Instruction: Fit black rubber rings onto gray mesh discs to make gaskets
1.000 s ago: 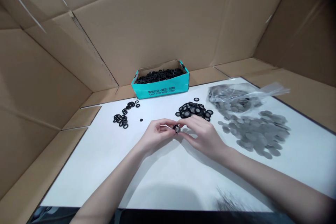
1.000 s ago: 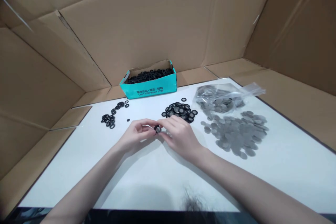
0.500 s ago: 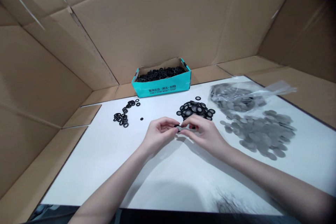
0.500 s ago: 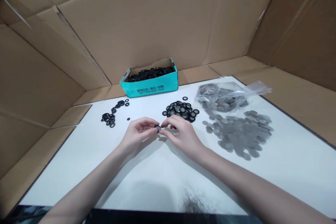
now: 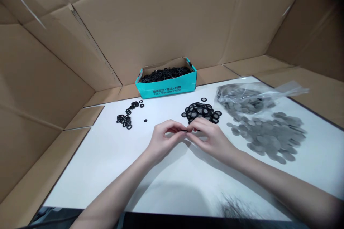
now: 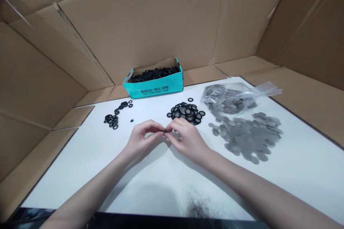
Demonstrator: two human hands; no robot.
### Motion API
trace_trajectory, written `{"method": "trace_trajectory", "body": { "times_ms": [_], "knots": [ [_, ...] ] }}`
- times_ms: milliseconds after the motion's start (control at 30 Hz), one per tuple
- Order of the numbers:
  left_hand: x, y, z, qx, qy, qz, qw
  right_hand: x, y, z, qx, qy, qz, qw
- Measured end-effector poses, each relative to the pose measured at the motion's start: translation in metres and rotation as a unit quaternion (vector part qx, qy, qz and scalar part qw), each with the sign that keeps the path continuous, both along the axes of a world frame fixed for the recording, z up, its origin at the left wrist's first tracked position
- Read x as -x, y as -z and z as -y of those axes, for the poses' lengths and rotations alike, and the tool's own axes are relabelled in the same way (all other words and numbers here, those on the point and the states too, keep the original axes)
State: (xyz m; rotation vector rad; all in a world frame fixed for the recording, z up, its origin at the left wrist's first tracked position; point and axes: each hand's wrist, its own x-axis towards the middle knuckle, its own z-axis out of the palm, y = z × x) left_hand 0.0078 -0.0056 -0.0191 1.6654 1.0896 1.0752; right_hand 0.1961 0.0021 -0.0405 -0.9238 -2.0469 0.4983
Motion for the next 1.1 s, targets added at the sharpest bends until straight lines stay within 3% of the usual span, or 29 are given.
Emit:
{"method": "trace_trajectory", "body": {
  "times_ms": [233,567,867,1100],
  "knots": [
    [-0.0032,-0.0001,0.0005,-0.020,-0.009,0.033,0.999,0.0024,0.0027,0.0013,-0.003,0.018,-0.038,0.999],
    [0.0022,-0.0018,-0.0007,-0.083,0.043,-0.048,0.995,-0.0006,-0.0045,0.0005,0.050,-0.004,-0.060,0.997],
    [0.0017,0.0030,-0.0016,-0.114,0.032,-0.063,0.991,-0.0005,-0.0039,-0.0003,0.073,-0.017,-0.065,0.995],
    [0.0057,0.0006,-0.0028,-0.135,0.063,-0.111,0.983,-0.0025,-0.0063,-0.0012,0.068,-0.030,-0.059,0.995]
  ]
}}
